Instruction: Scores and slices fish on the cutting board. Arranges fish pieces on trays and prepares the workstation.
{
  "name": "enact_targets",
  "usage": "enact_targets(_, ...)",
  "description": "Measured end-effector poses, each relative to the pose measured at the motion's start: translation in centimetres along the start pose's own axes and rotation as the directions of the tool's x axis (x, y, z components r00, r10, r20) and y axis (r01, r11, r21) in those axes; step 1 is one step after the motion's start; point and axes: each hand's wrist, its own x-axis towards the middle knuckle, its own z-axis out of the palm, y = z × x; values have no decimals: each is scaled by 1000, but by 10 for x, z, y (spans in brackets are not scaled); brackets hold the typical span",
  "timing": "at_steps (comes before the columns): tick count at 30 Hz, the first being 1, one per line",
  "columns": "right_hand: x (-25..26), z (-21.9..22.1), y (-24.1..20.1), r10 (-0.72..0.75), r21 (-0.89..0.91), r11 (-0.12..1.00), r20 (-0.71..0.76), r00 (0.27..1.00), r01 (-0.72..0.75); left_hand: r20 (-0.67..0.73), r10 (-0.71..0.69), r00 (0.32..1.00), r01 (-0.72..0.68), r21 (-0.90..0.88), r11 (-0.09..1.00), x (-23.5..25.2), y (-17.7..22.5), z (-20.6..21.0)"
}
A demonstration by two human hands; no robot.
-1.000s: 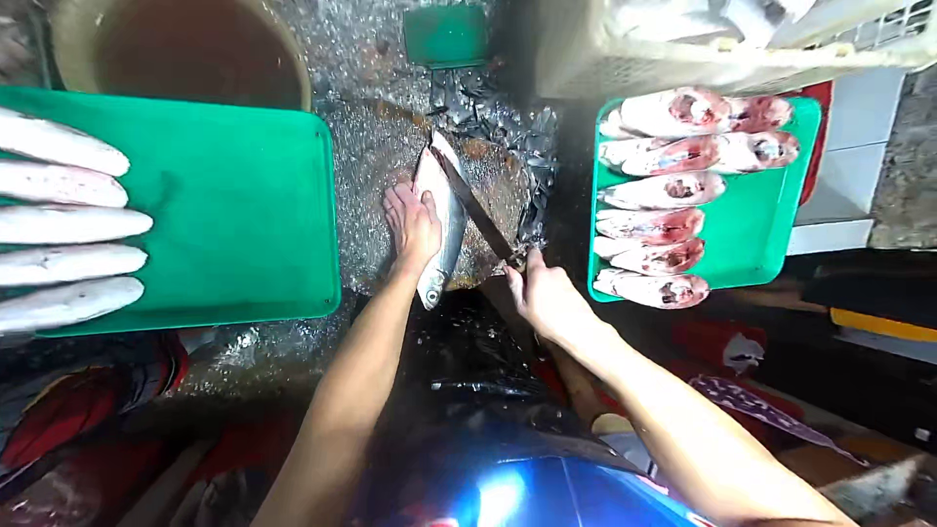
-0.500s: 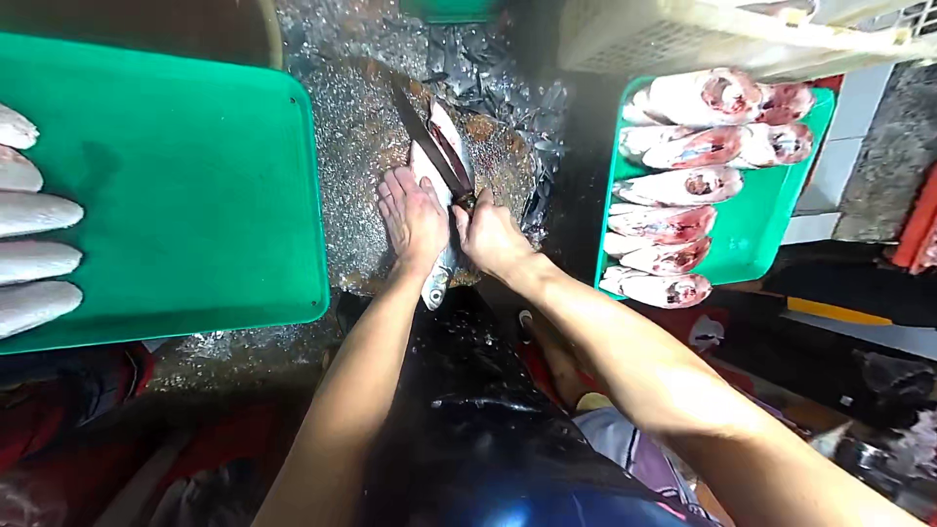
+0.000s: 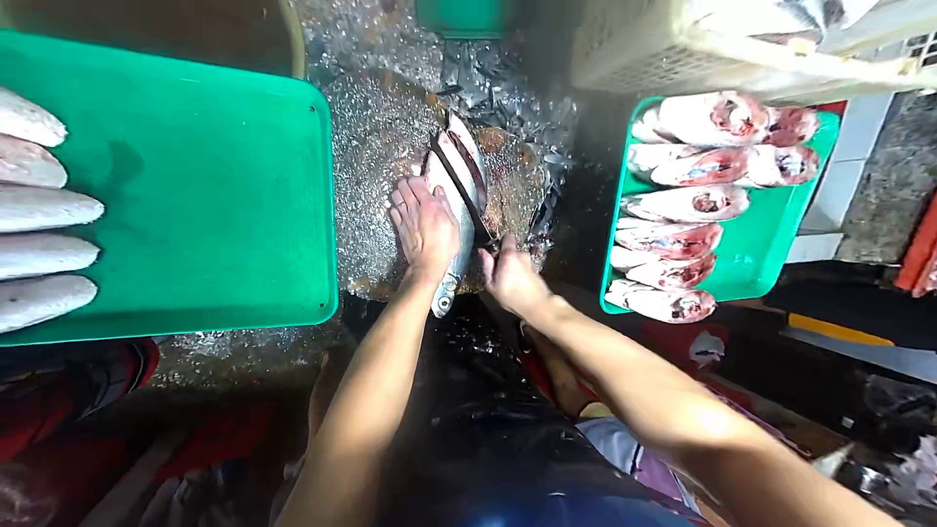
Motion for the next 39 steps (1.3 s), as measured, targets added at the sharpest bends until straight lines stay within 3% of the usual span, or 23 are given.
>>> enact_targets(2,13,25,5,-9,49,999,-77,997,13,-5,-10,1000,10,16,1000,-2,1,3)
enact_targets(4,17,22,9,-68,61,995,-79,995,73,-17,-4,1000,4,16,1000,7,2,5)
enact_targets(7,-19,25,36,-133,73,988,-50,990,137,-2,-11,1000,11,19,1000,-4,-2,7)
enact_targets(10,-57,-3,48,-83,-5,996,33,996,84,0,-6,1000,6,-138,990,-4,-5,1)
enact_targets(13,-94,-36,45,-152,-89,985,-21,988,149,-20,1,1000,-7,-286,958,-19,-17,-4)
enact_targets(20,-115,-62,16,45,-213,977,168,985,-9,-24,-35,999,30,-196,980,-33,-14,0)
enact_targets(23,-98,-57,-5,129,-216,972,181,975,-89,7,-39,999,40,-151,988,-34,-12,1)
enact_targets(26,-30,-16,-21,-2,-73,997,28,1000,5,25,-52,998,55,-120,991,-29,-12,0)
enact_targets(28,8,-10,-38,-6,-62,998,-10,1000,5,13,-68,998,69,-101,992,-24,-9,0)
enact_targets(30,1,-7,-35,-16,-32,999,19,1000,16,36,-74,997,76,-56,995,-37,-9,1)
enact_targets(33,-35,-37,-20,-108,-61,992,12,994,109,-1,-49,999,49,-58,997,-29,-9,1)
enact_targets(35,-63,-48,-9,-32,-137,989,123,992,49,11,-50,999,50,-73,996,-37,-10,1)
enact_targets(39,-17,19,5,29,-67,997,84,996,-24,-25,-53,998,50,-85,995,-32,-11,3)
